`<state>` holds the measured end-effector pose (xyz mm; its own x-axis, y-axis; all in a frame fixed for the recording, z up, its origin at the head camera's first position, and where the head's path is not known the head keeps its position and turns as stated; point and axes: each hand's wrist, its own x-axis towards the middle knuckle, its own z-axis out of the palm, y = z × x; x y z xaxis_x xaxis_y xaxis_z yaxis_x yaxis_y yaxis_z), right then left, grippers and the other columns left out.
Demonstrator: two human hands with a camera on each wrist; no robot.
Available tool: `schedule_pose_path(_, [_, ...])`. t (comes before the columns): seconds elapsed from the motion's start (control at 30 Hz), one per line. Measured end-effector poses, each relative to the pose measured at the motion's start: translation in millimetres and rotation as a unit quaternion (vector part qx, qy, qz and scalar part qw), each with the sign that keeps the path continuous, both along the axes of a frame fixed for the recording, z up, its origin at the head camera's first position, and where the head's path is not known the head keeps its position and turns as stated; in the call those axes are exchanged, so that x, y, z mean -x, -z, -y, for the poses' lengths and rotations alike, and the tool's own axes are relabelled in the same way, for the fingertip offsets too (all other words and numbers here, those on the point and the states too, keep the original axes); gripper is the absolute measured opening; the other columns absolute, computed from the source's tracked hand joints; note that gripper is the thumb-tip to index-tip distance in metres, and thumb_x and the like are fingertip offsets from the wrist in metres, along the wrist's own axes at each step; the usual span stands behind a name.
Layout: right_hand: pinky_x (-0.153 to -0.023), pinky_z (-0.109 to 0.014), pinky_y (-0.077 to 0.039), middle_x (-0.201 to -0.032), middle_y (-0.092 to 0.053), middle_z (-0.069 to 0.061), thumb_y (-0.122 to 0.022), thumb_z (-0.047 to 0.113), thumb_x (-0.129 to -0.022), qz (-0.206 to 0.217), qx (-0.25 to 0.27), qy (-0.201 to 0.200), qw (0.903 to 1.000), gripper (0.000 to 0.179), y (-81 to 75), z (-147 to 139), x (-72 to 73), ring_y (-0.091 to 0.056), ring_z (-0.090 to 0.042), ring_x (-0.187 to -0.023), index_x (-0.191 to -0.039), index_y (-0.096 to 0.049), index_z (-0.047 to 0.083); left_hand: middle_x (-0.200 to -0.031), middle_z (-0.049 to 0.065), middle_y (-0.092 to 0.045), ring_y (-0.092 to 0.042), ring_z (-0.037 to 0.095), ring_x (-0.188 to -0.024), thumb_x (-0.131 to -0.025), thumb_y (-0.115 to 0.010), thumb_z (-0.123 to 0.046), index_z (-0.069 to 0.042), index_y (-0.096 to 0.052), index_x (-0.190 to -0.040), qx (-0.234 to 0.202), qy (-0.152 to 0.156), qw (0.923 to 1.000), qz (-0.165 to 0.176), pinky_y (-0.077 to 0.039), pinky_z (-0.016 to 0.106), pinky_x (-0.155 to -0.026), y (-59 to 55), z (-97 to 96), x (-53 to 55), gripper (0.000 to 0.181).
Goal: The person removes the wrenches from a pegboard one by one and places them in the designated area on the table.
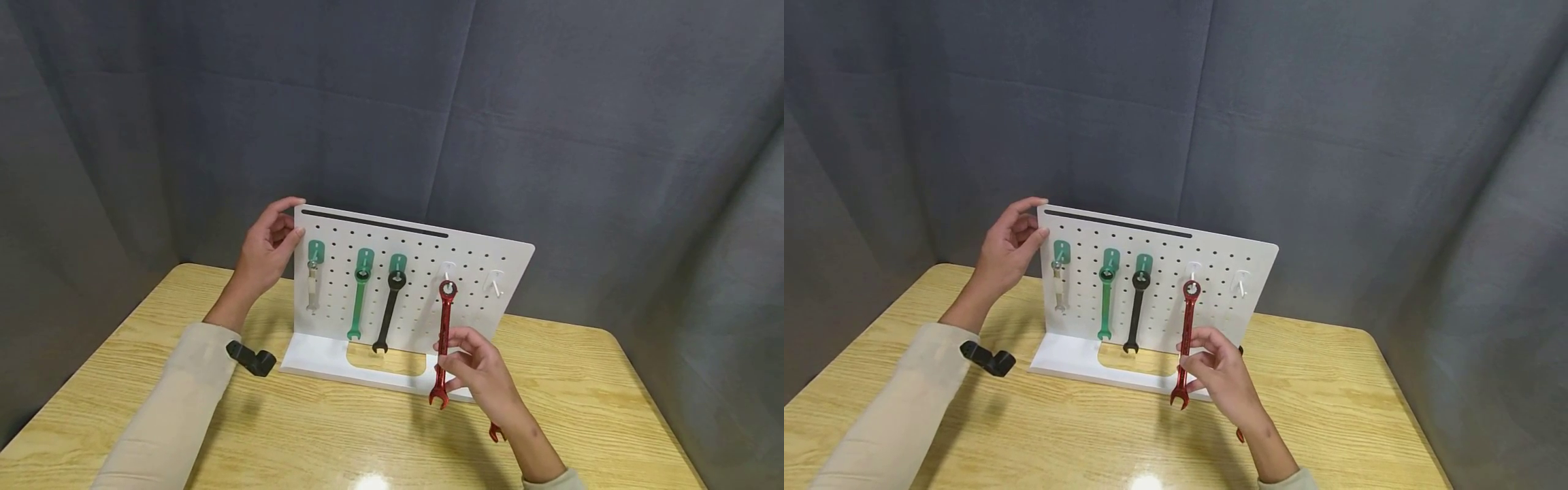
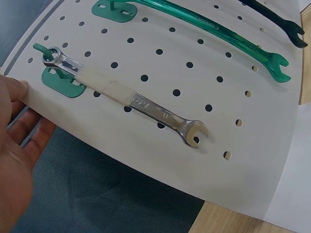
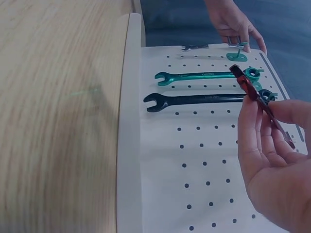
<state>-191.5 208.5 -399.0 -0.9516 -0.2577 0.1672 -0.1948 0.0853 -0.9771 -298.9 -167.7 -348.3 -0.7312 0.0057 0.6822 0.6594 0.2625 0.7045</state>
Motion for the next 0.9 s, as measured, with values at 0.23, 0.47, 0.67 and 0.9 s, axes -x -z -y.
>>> schedule_pose_path(0.23, [-0.063, -0.043, -0.060, -0.111, -0.063, -0.018, -0.062, -0.005, -0.095, 0.001, 0.011, -0.011, 0.9999, 0.031, -3.1, -1.0, 0.9, -0.068, -0.023, -0.083, -0.125, -0.057, -0.004, -0.098, 0.017, -0.059, -0.055, 0.025, -0.083, -0.102, -0.061, 0.003, -0.010, -0.053, -0.146, -0.008, -0.001, 1.0000, -0.004, -0.042, 0.025, -0.073, 1.5, -0.4, 0.7, 0.047])
schedule_pose_path(0.47, [-0.064, -0.043, -0.060, -0.111, -0.063, -0.017, -0.063, -0.004, -0.095, 0.005, 0.007, -0.010, 0.9999, 0.030, -5.9, -1.4, 0.1, -0.066, -0.022, -0.083, -0.124, -0.058, -0.002, -0.098, 0.020, -0.059, -0.054, 0.026, -0.082, -0.101, -0.060, 0.005, -0.008, -0.052, -0.146, -0.010, 0.001, 0.9999, -0.005, -0.042, 0.024, -0.072, 2.9, -1.1, 3.1, 0.047])
schedule_pose_path(0.67, [-0.065, -0.039, -0.060, -0.109, -0.065, -0.015, -0.063, -0.004, -0.096, -0.011, -0.003, -0.018, 0.9998, 0.031, -9.3, -4.8, -0.8, -0.067, -0.020, -0.086, -0.125, -0.055, -0.008, -0.099, 0.017, -0.061, -0.056, 0.030, -0.084, -0.102, -0.061, 0.002, -0.012, -0.053, -0.147, -0.012, 0.004, 0.9999, 0.004, -0.044, 0.024, -0.073, 0.0, -1.6, -1.4, 0.048])
schedule_pose_path(0.9, [-0.065, -0.036, -0.059, -0.108, -0.064, -0.015, -0.064, -0.004, -0.096, -0.011, -0.021, -0.009, 0.9997, 0.032, -11.7, -12.0, -7.1, -0.067, -0.020, -0.090, -0.126, -0.054, -0.007, -0.098, 0.017, -0.060, -0.055, 0.029, -0.083, -0.102, -0.061, 0.003, -0.012, -0.053, -0.147, -0.006, 0.001, 1.0000, 0.002, -0.043, 0.024, -0.073, -0.5, -1.5, -0.5, 0.048])
